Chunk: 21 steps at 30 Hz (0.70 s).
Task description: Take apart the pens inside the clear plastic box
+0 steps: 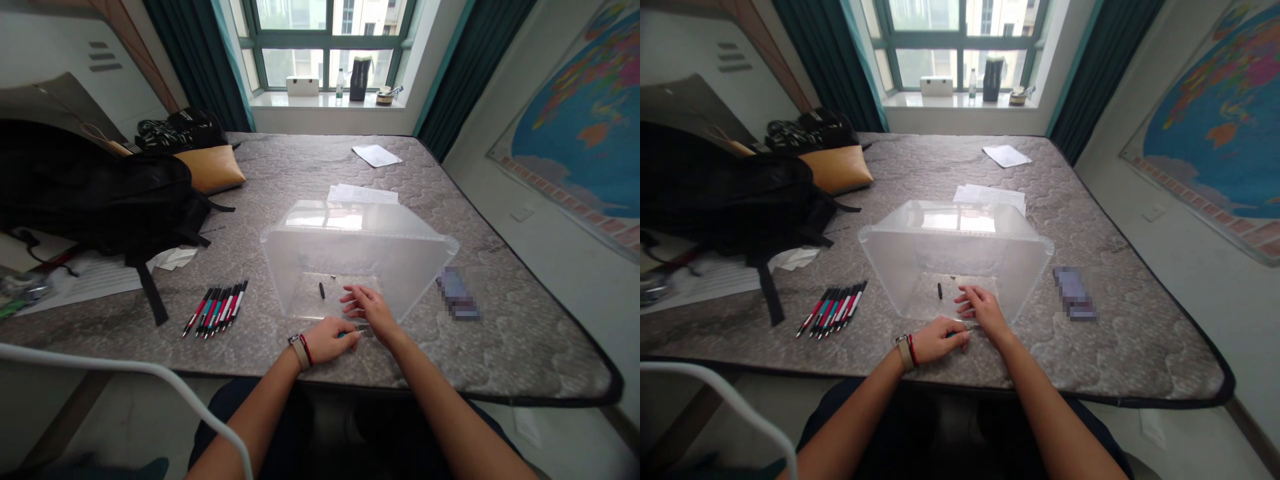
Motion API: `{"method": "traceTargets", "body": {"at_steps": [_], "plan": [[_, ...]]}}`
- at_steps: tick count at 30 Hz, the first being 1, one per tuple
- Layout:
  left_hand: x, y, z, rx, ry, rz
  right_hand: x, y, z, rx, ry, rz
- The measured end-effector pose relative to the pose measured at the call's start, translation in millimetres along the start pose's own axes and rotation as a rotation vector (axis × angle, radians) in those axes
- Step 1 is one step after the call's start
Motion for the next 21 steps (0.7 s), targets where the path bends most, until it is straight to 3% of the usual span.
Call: {"method": "traceTargets", "body": {"at_steps": [3,7,10,13,21], "plan": [[-3,-12,3,0.17,-0.046,-0.046,5,-10,3,0.095,0.0,0.029],[-13,-25,8,0.358,-0.138,-0.152,4,-1,-1,-0.036,-0.002,0.056],[-17,-25,11,0.343,-0.138,-0.24,-1,13,-5,-0.141,-0.037,0.037],[-18,-23,12,0.333,-0.145,-0.275,-3,20,-5,-0.12,-0.052,0.056],[-15,-15,12,0.297,-0.152,-0.188,-13,-5,1,0.242,-0.163,0.171]]}}
Point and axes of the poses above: each hand's wrist, its own z-axis towards the middle knuckle, its own y-axis out of the palm, x = y × z, the point moved 5 cm from there along z, towards the middle knuckle, and after that the axes turned 13 degrees about -y, right-handed, at the moved point
